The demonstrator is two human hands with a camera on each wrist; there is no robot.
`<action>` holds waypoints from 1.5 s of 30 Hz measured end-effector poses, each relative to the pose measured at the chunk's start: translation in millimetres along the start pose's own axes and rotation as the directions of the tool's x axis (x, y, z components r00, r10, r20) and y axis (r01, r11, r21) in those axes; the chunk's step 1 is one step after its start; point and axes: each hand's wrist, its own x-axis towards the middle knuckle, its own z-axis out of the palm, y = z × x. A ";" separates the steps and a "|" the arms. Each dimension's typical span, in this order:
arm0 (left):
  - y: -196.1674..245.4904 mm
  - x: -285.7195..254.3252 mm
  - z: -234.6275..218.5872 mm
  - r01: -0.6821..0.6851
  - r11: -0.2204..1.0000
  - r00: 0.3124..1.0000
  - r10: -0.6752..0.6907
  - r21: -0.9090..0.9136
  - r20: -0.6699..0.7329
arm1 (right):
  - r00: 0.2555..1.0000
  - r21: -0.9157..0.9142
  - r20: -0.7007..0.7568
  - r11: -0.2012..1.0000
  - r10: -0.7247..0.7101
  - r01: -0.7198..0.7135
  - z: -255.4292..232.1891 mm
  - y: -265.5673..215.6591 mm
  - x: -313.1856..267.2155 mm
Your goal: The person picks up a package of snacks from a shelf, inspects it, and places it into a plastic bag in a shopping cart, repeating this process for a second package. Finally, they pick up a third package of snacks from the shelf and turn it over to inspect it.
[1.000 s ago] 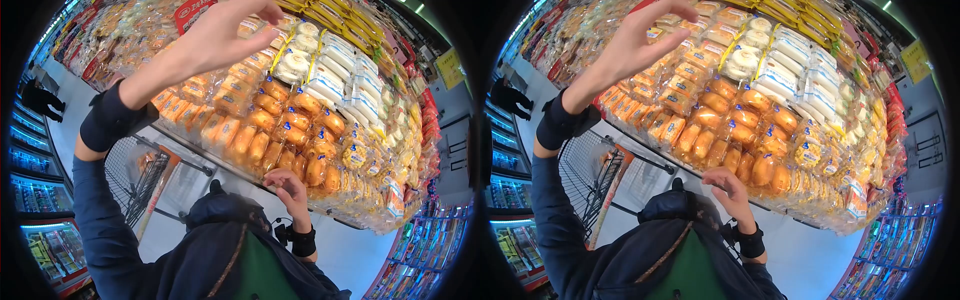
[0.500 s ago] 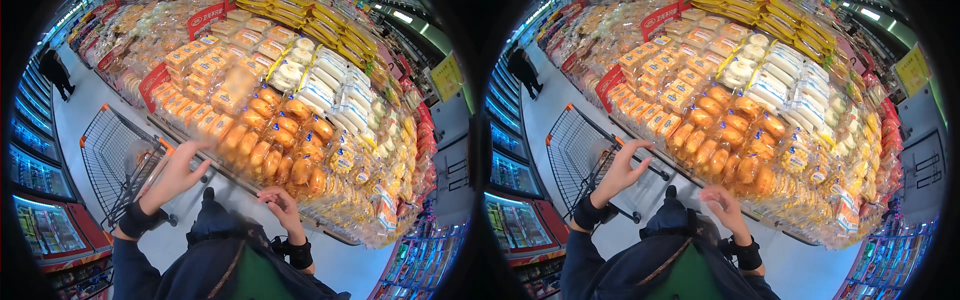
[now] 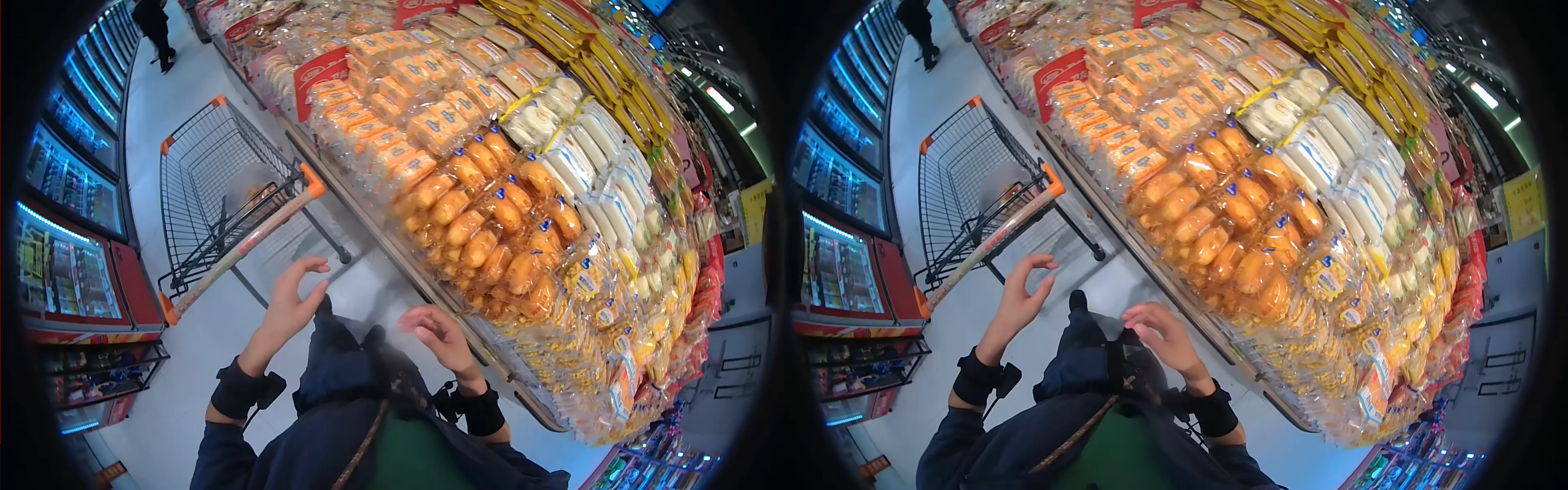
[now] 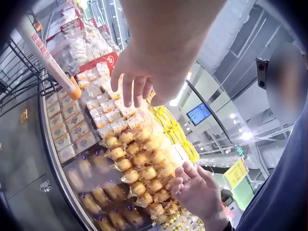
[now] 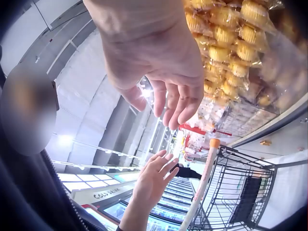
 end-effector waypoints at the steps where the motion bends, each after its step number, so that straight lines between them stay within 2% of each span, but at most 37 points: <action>1: -1.5 -4.3 -6.1 0.003 1.000 1.000 -0.003 0.011 -0.017 | 1.000 0.002 0.018 1.000 0.016 -0.016 2.2 1.4 6.4; 8: -9.5 -31.4 -59.5 0.094 0.995 0.985 -0.086 0.042 -0.150 | 0.985 -0.045 0.166 0.998 0.054 -0.047 45.2 -0.5 63.5; 11: -20.6 -45.6 -88.3 0.150 0.987 0.969 -0.136 0.053 -0.207 | 0.966 -0.053 0.238 0.995 0.100 -0.090 75.7 4.5 86.1; 16: -47.7 -68.8 -136.2 0.210 0.977 0.938 -0.197 0.016 -0.286 | 0.925 -0.141 0.366 0.989 0.101 -0.052 133.9 -1.7 121.0; 21: -72.7 -73.3 -176.9 0.178 0.984 0.926 -0.173 -0.016 -0.335 | 0.923 -0.172 0.368 0.984 0.110 -0.049 173.0 6.1 154.0; 27: -88.9 -80.6 -226.7 0.252 0.956 0.900 -0.288 -0.150 -0.327 | 0.920 -0.226 0.364 0.972 0.148 -0.067 224.3 23.7 190.0; 30: -105.5 -90.4 -244.3 0.223 0.963 0.904 -0.263 -0.152 -0.337 | 0.918 -0.243 0.359 0.966 0.168 -0.082 244.2 35.3 207.8; 33: -103.1 -97.6 -261.4 0.227 0.966 0.902 -0.256 -0.122 -0.348 | 0.920 -0.222 0.363 0.972 0.150 -0.071 257.9 45.3 228.5; 35: -106.4 -102.9 -267.7 0.252 0.949 0.886 -0.306 -0.190 -0.350 | 0.922 -0.203 0.367 0.978 0.125 -0.052 262.1 48.4 243.3; 36: -108.5 -105.1 -271.0 0.262 0.939 0.877 -0.329 -0.224 -0.350 | 0.913 -0.283 0.378 0.958 0.152 -0.042 261.8 46.9 253.1; 39: -118.9 -112.9 -280.1 0.249 0.966 0.877 -0.257 -0.072 -0.407 | 0.912 -0.328 0.358 0.942 0.199 -0.077 259.4 52.5 283.1; 40: -119.0 -113.6 -283.5 0.268 0.960 0.864 -0.279 -0.088 -0.419 | 0.907 -0.329 0.364 0.940 0.213 -0.089 257.5 56.0 295.4; 43: -120.6 -113.4 -292.3 0.314 0.941 0.827 -0.336 -0.125 -0.452 | 0.913 -0.496 0.354 0.868 0.205 -0.002 254.2 61.5 336.6; 44: -125.5 -113.3 -295.3 0.321 0.939 0.817 -0.342 -0.125 -0.464 | 0.906 -0.481 0.392 0.875 0.158 0.055 253.0 66.1 353.7; 45: -130.0 -111.0 -298.8 0.328 0.937 0.809 -0.345 -0.122 -0.477 | 0.897 -0.482 0.403 0.876 0.182 0.039 250.2 70.8 371.8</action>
